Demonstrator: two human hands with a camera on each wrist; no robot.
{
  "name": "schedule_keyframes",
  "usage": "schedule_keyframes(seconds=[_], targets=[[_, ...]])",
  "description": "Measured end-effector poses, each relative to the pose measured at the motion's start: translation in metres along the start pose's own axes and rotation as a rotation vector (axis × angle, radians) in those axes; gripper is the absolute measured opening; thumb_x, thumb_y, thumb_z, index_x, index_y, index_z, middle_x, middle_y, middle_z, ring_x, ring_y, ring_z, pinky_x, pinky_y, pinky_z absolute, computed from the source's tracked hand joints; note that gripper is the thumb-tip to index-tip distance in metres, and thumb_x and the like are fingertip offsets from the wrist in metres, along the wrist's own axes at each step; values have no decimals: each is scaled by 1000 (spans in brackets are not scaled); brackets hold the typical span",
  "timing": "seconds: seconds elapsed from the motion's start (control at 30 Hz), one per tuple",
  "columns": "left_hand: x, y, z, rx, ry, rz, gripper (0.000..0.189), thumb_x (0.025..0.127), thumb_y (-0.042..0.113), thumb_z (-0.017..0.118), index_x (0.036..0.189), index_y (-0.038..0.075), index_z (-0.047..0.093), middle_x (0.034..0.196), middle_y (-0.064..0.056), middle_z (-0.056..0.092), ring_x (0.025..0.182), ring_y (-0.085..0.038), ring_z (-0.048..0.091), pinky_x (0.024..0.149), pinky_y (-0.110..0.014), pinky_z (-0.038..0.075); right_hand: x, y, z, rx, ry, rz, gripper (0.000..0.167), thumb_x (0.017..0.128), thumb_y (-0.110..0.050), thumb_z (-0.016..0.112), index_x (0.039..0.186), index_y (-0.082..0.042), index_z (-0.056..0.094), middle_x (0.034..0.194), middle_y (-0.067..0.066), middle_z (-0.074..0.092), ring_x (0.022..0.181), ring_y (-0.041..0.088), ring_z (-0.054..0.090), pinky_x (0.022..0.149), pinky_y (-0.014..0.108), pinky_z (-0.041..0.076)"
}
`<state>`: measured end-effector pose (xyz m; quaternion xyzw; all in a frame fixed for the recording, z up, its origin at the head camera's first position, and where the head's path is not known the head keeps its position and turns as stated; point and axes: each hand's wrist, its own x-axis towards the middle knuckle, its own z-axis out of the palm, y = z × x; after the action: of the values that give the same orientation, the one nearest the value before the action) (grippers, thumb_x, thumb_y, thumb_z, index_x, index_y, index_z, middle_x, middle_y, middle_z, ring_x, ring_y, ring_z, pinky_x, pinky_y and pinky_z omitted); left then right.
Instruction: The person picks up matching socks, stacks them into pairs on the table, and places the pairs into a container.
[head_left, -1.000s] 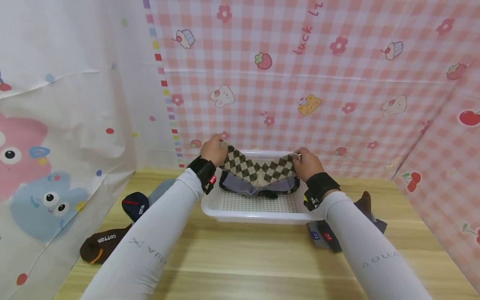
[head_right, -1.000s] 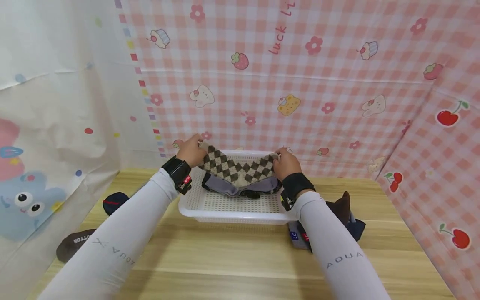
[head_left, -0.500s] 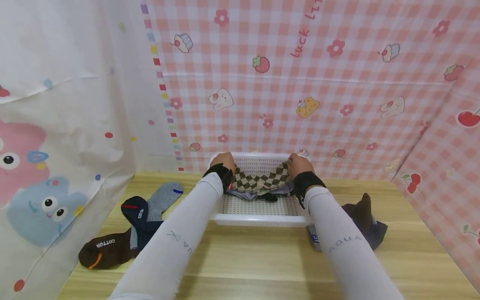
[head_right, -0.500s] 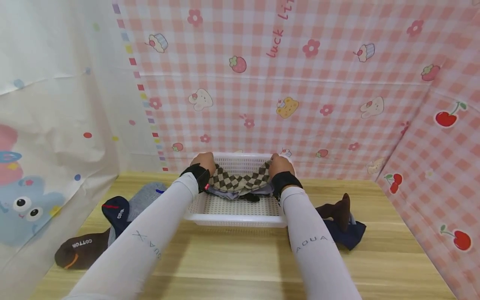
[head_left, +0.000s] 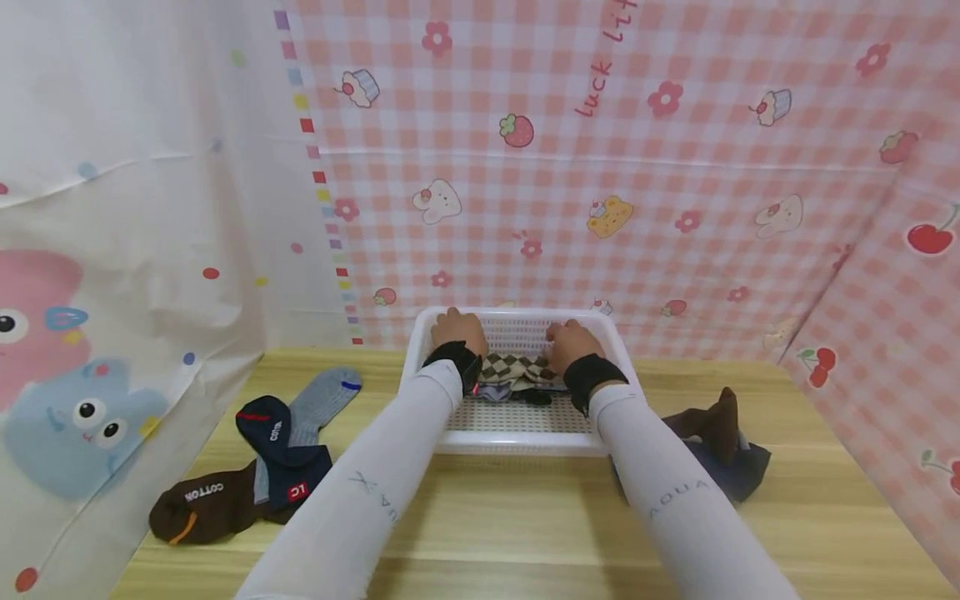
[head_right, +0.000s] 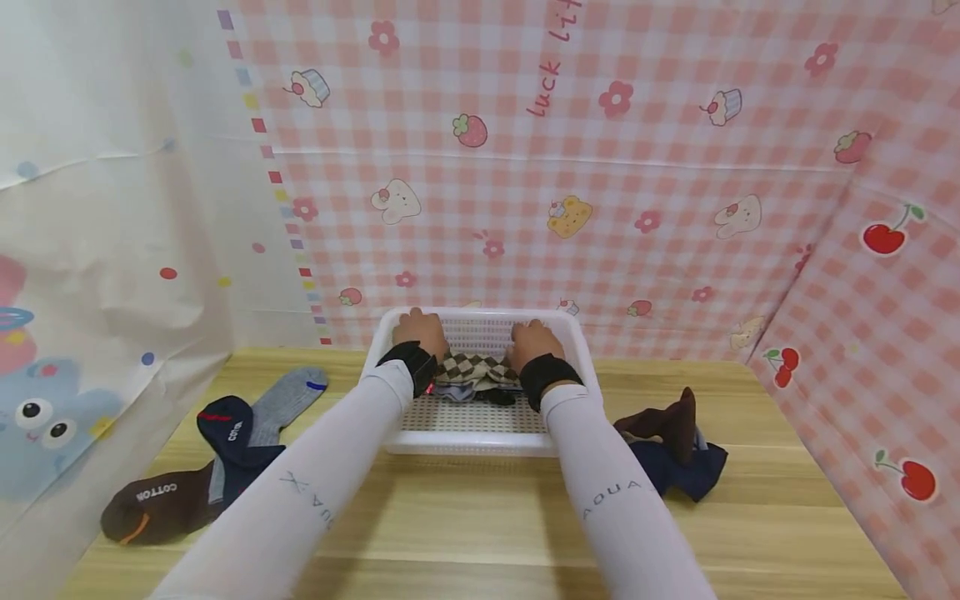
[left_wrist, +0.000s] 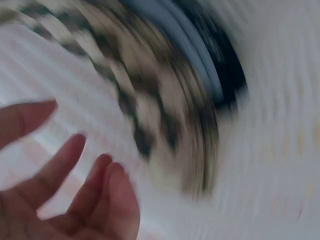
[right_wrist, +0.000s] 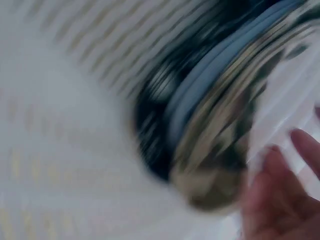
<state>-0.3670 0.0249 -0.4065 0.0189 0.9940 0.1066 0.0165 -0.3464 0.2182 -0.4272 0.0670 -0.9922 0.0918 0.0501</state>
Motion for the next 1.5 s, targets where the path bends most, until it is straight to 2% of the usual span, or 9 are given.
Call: schedule_keyframes(seconds=[0.13, 0.27, 0.4, 0.63, 0.87, 1.0, 1.17, 1.33, 1.5], targets=[[-8, 4, 14, -32, -103, 12, 45, 97, 36, 62, 125, 2, 69, 134, -24, 57, 122, -37, 56, 100, -48, 51, -2, -18, 2, 40, -178, 47, 47, 100, -46, 59, 120, -4, 69, 114, 18, 71, 100, 33, 67, 87, 46, 55], [-18, 9, 15, -10, -194, 1, 61, 94, 46, 65, 135, 1, 61, 137, -23, 53, 125, -37, 52, 104, -48, 48, -4, -25, 2, 17, -275, 58, 44, 96, -50, 62, 100, -7, 72, 93, 11, 71, 82, 25, 65, 72, 39, 53], [-20, 15, 14, 65, -229, 31, 61, 92, 47, 67, 136, 5, 62, 145, -22, 49, 128, -37, 50, 105, -45, 47, 5, -14, 16, -14, -305, 59, 41, 91, -52, 68, 92, -11, 70, 91, 8, 69, 80, 23, 63, 69, 36, 51], [-20, 22, 13, 132, -232, 48, 54, 91, 44, 69, 130, 7, 67, 136, -22, 53, 124, -36, 52, 102, -43, 48, 19, -1, 40, -104, -296, 46, 49, 86, -58, 70, 101, -11, 70, 115, 15, 69, 105, 32, 65, 88, 47, 55], [-9, 18, 16, 146, -280, 57, 57, 93, 46, 65, 135, 9, 64, 140, -22, 53, 126, -36, 51, 105, -46, 45, 12, -11, 26, -12, -289, 33, 46, 86, -52, 74, 94, -8, 68, 98, 12, 70, 87, 28, 65, 76, 44, 55], [-5, 9, 11, 13, -278, 78, 65, 92, 49, 64, 139, 4, 59, 144, -20, 55, 129, -34, 54, 107, -45, 47, 7, -12, 14, 39, -345, 42, 57, 91, -51, 68, 120, -3, 65, 116, 17, 69, 104, 32, 67, 89, 47, 55], [-14, -5, -6, -234, -278, 145, 61, 92, 47, 62, 133, 2, 62, 135, -15, 64, 115, -26, 63, 99, -37, 51, 0, -15, -4, 169, -354, 63, 70, 99, -46, 59, 147, 3, 46, 143, 25, 57, 128, 39, 57, 107, 50, 47], [-33, -21, -44, -428, -284, 259, 49, 98, 41, 58, 131, 6, 64, 130, -12, 66, 108, -23, 62, 92, -36, 51, -8, -25, -27, 279, -249, -37, 66, 100, -37, 60, 151, 0, 40, 137, 27, 59, 123, 40, 60, 101, 51, 50], [-64, -46, -80, -766, -327, 318, 36, 103, 32, 55, 130, 8, 63, 130, -12, 64, 108, -22, 61, 85, -31, 52, -39, -35, -61, 333, -119, -133, 63, 99, -34, 63, 150, -3, 43, 130, 22, 63, 118, 37, 62, 98, 51, 51]])
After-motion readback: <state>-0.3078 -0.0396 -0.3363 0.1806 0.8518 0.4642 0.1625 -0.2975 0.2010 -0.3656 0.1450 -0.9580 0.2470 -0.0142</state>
